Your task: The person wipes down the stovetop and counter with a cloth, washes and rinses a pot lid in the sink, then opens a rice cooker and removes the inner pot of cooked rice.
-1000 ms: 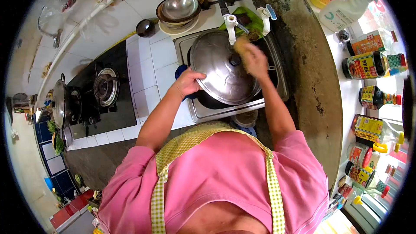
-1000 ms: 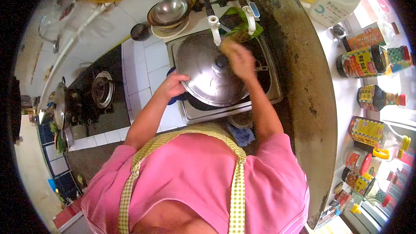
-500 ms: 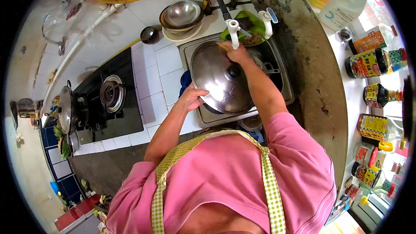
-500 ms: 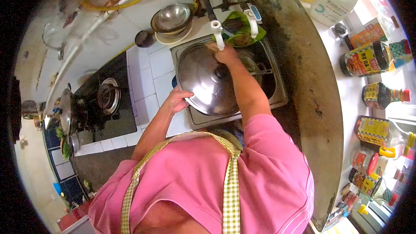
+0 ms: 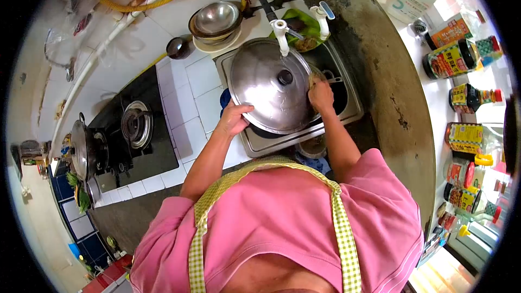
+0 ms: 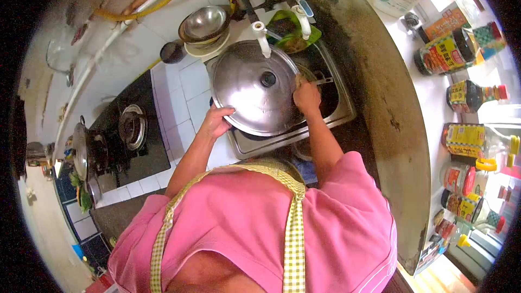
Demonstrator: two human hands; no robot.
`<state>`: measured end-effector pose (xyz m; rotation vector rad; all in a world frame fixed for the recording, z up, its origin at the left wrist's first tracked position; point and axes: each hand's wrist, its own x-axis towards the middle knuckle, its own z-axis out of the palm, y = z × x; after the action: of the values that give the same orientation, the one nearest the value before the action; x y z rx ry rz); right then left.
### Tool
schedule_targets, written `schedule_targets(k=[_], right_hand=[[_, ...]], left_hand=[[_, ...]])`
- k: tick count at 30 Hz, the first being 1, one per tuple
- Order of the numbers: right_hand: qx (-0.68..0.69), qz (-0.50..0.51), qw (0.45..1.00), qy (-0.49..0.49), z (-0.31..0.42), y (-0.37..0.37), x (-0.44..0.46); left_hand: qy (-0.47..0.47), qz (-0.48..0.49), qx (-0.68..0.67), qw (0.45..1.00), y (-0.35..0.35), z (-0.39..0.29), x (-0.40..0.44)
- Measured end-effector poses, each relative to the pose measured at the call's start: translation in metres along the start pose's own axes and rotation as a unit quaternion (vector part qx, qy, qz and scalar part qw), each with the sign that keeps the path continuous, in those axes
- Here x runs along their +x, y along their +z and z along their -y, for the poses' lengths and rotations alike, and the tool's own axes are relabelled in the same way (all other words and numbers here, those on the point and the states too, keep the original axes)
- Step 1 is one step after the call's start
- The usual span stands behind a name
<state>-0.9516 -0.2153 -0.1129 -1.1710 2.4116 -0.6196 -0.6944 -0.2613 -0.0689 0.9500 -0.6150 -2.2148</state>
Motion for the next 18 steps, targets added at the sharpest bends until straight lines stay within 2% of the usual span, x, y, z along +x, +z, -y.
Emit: schedule_targets(k=[2, 4, 6, 10, 11, 14, 16, 18], right_hand=[[-0.001, -0.021, 1.0, -0.014, -0.004, 0.005, -0.022], [0.065, -0.068, 0.993, -0.072, 0.004, 0.012, -0.05], [0.106, -0.062, 0.983, -0.137, 0.028, 0.018, -0.073], [0.153, -0.031, 0.928, -0.339, 0.094, -0.001, -0.113], [0.151, -0.032, 0.93, -0.333, 0.091, -0.002, -0.115], [0.147, -0.055, 0.905, -0.394, 0.077, -0.011, -0.114], [0.11, -0.039, 0.901, -0.417, 0.035, -0.009, -0.099], [0.005, -0.001, 0.929, -0.371, -0.002, -0.019, -0.08]], left_hand=[[0.005, 0.006, -0.006, 1.0, -0.002, 0.0, 0.007], [0.015, 0.009, -0.014, 1.0, -0.002, 0.002, 0.014], [0.048, 0.002, -0.018, 0.999, 0.0, 0.005, 0.02], [0.013, -0.003, -0.062, 0.998, -0.001, 0.015, 0.026], [-0.016, -0.052, -0.065, 0.996, -0.002, 0.013, 0.027], [0.015, -0.038, -0.094, 0.995, 0.004, 0.008, 0.02], [0.018, -0.042, -0.084, 0.995, 0.008, -0.004, 0.012], [0.024, -0.047, -0.077, 0.996, 0.004, -0.007, 0.009]])
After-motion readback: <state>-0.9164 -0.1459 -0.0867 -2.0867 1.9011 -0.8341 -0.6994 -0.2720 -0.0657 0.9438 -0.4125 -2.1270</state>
